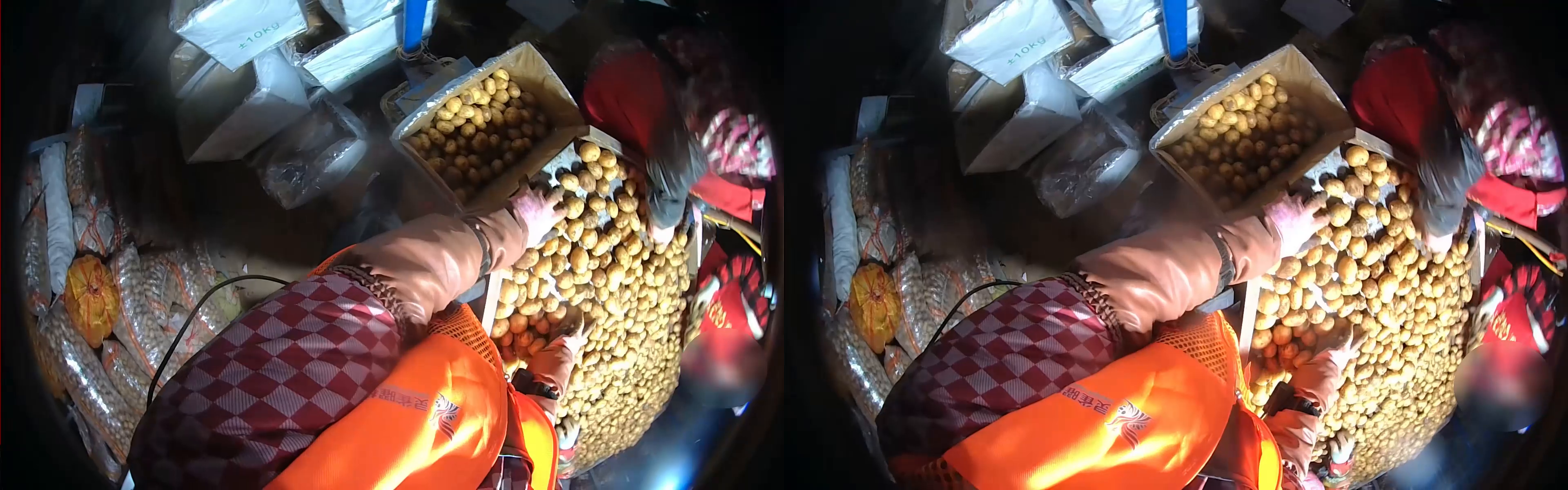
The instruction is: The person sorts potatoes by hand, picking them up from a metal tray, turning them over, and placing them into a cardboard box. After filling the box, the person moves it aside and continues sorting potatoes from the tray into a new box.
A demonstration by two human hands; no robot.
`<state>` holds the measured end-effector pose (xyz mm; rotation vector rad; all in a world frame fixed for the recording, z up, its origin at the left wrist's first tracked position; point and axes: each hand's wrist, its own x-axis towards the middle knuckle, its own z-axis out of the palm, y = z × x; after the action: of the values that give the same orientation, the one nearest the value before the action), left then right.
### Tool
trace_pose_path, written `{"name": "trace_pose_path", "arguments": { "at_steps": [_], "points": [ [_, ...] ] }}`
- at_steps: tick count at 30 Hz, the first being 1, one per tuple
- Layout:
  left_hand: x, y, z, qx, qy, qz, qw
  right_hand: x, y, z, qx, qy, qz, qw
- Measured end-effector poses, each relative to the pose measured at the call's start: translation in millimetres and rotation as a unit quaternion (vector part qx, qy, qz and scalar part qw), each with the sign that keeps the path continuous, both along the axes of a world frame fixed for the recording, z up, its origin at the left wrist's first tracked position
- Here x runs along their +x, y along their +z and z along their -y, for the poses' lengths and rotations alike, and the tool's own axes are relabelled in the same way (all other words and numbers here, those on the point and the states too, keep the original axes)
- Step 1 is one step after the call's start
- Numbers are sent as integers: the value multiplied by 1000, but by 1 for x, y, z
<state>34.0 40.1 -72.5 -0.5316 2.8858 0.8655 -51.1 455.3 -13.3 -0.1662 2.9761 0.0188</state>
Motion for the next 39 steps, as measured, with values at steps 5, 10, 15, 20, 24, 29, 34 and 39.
{"name": "trace_pose_path", "arguments": {
  "at_steps": [5,10,15,20,24,29,34,39],
  "points": [
    [11,26,15,5,-13,-4,1000,7,-14,-18,-31,-7,-4,999],
    [11,45,13,19,-14,10,1000,10,-41,-58,67,-43,3,997],
    [5,54,2,-35,-5,19,999,45,-35,-45,-82,-99,-67,989],
    [6,35,3,-61,-33,-57,996,67,-5,-13,-45,-171,-77,981],
    [4,22,2,-59,-54,-91,993,55,16,43,-252,-33,-148,956],
    [9,29,2,-40,-51,-78,995,23,29,133,-273,22,43,961],
    [6,32,2,-14,-25,-62,998,19,-7,120,-157,138,-52,976],
    [4,14,8,-26,-31,-112,993,23,-6,54,-78,65,-72,992]
  ]
}}
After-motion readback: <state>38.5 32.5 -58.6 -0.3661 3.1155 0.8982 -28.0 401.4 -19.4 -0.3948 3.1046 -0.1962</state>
